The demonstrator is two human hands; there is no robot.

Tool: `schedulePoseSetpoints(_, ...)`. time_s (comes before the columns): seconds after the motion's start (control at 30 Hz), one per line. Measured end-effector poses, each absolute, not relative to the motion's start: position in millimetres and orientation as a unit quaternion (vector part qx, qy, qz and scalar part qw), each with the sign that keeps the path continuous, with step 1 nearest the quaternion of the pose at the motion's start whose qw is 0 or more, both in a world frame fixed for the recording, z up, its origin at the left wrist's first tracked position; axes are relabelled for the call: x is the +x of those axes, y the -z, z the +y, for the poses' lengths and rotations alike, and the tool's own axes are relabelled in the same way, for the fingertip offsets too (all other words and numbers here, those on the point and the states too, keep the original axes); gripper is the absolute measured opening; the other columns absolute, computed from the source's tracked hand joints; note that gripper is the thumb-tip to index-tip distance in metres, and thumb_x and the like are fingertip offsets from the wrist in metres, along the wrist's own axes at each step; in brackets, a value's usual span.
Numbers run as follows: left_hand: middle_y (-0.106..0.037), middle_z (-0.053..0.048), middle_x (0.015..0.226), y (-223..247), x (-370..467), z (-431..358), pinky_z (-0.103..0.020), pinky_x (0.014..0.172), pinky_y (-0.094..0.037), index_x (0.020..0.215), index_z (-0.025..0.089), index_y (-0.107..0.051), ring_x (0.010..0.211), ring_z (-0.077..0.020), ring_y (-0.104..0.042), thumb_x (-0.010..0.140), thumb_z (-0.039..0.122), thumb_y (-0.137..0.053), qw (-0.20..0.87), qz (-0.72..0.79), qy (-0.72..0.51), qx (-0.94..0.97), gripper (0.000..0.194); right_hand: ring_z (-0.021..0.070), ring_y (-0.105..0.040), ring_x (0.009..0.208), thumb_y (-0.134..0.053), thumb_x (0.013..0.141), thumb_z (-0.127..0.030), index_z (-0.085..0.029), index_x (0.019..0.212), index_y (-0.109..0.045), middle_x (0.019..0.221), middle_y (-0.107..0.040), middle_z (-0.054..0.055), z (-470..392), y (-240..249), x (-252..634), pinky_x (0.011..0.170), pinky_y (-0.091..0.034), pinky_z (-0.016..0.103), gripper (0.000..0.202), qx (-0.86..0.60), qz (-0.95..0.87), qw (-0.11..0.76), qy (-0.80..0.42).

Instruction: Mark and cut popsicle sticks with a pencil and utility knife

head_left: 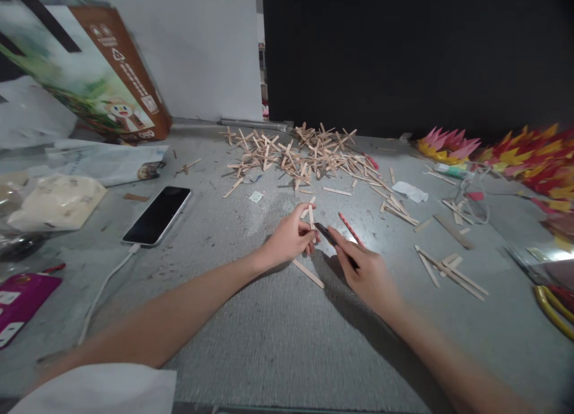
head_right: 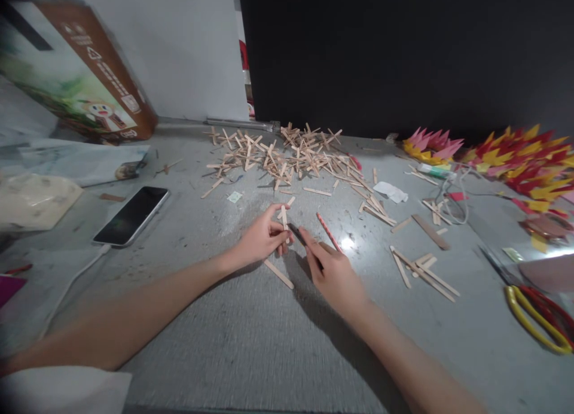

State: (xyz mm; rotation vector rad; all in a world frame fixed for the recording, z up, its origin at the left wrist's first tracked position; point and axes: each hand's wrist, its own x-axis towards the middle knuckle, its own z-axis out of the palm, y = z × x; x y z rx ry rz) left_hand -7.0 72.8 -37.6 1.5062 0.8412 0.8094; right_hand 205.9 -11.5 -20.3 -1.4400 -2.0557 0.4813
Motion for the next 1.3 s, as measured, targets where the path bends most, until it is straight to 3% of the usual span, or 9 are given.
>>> schedulePoseSetpoints(0.17, -0.072, 0.000, 0.080, 37.0, -6.3, 72.0, -0.023, 0.054, -0.053, 0.140, 0.024, -0.036, 0.052, -0.0121, -0.064, 0.099, 0.021, -0.057, 0.573, 0.362, -0.346, 0.649, 0.046, 0.0204, -0.075, 0.085, -0.042, 0.107, -0.025, -0.025, 0.160, -0.047, 0.105, -0.077, 0.012, -12.1, 21.9, 206.8, 0.084, -0.056, 0.032, 0.053, -0.534, -0.791, 0.259, -0.148)
schedulePoseSetpoints(0.53, -0.072, 0.001, 0.081, 34.2, -5.6, 70.3, -0.022, 0.054, -0.051, 0.144, 0.024, -0.033, 0.052, -0.0114, -0.064, 0.098, 0.020, -0.059, 0.578, 0.374, -0.343, 0.639, 0.053, 0.0172, -0.073, 0.078, -0.044, 0.108, -0.029, -0.025, 0.157, -0.051, 0.108, -0.079, 0.011, -10.8, 22.1, 206.9, 0.078, -0.056, 0.029, 0.050, -0.530, -0.781, 0.293, -0.152)
schedulePoseSetpoints(0.77, -0.072, 0.001, 0.080, 35.5, -5.4, 71.1, -0.022, 0.054, -0.052, 0.142, 0.023, -0.034, 0.052, -0.0110, -0.063, 0.098, 0.019, -0.057, 0.571, 0.367, -0.342, 0.649, 0.050, 0.0210, -0.075, 0.090, -0.042, 0.109, -0.030, -0.023, 0.156, -0.054, 0.115, -0.078, 0.014, -10.2, 23.3, 207.0, 0.082, -0.056, 0.031, 0.049, -0.525, -0.774, 0.306, -0.178)
schedulePoseSetpoints(0.97, -0.071, 0.001, 0.080, 35.1, -5.4, 70.0, -0.022, 0.055, -0.053, 0.151, 0.025, -0.028, 0.054, -0.0112, -0.064, 0.098, 0.018, -0.057, 0.567, 0.368, -0.348, 0.649, 0.061, 0.0161, -0.073, 0.075, -0.044, 0.109, -0.032, -0.022, 0.153, -0.057, 0.112, -0.079, 0.013, -10.0, 18.3, 204.9, 0.074, -0.055, 0.027, 0.047, -0.526, -0.768, 0.321, -0.173)
schedulePoseSetpoints(1.07, -0.072, 0.001, 0.081, 36.8, -5.0, 70.2, -0.022, 0.054, -0.052, 0.151, 0.025, -0.028, 0.053, -0.0111, -0.064, 0.098, 0.017, -0.057, 0.568, 0.367, -0.351, 0.647, 0.060, 0.0171, -0.074, 0.079, -0.044, 0.108, -0.031, -0.021, 0.153, -0.058, 0.109, -0.078, 0.014, -10.2, 17.3, 204.9, 0.075, -0.055, 0.026, 0.047, -0.527, -0.765, 0.327, -0.171)
schedulePoseSetpoints(1.3, -0.071, 0.001, 0.081, 36.8, -5.4, 70.5, -0.022, 0.054, -0.052, 0.151, 0.024, -0.028, 0.053, -0.0110, -0.064, 0.099, 0.018, -0.057, 0.569, 0.364, -0.350, 0.649, 0.059, 0.0137, -0.066, 0.064, -0.044, 0.108, -0.032, -0.021, 0.152, -0.058, 0.091, -0.077, 0.008, -10.5, 17.3, 205.8, 0.065, -0.052, 0.024, 0.047, -0.534, -0.766, 0.312, -0.176)
